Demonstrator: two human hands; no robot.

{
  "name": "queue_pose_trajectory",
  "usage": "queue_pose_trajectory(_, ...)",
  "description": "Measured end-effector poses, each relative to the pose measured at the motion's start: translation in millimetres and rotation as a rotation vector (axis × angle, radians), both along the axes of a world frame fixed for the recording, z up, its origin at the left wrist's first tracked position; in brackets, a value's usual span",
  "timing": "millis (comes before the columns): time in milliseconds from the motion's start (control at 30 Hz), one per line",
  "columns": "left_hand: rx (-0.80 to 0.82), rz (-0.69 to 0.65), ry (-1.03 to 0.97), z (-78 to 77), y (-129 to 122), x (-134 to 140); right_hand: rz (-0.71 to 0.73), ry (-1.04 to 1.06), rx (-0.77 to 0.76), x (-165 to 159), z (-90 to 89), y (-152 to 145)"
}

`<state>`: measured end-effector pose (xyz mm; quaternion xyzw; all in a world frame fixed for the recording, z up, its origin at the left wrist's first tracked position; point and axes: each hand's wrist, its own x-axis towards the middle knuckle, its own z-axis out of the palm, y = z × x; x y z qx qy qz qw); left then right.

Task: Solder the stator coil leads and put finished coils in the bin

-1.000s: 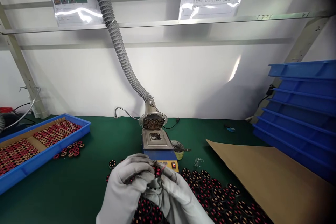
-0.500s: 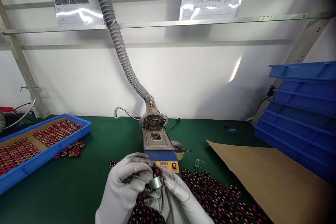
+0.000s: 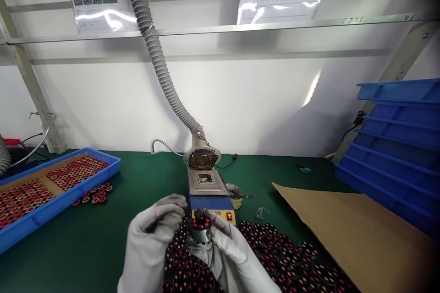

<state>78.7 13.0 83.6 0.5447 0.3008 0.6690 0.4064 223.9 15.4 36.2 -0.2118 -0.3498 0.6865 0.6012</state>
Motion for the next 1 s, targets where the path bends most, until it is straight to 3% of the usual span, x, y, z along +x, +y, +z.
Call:
queue_pose_trajectory(200,-0.092,-0.173,0.300,6.7,0,6,-0.030,0.058,-0.041,-8,3.8,-8)
queue_pose_trajectory(433,0.000,0.060,0.074,0.3,0,-3,0.131,0.173,-0.090,-6,24.0,-24)
queue_pose_trajectory(600,0.199,0.019,0.543,6.1,-3,1,0.222,0.206,-0.046,-8,29.3,-27)
queue_pose_trajectory(667,0.319,0.036,0.594,6.4,-2,5,0.223,0.175,-0.040,-8,26.7,-27)
queue_pose_trajectory(800,0.357,-0.066,0.486,3.6,3,3,0.207,0.165,-0.031,-10,17.5,-22)
queue_pose_trajectory(1000,0.074,-0.089,0.120,-0.9,2,-4,0.260,0.081,-0.047,-5,12.9,-1)
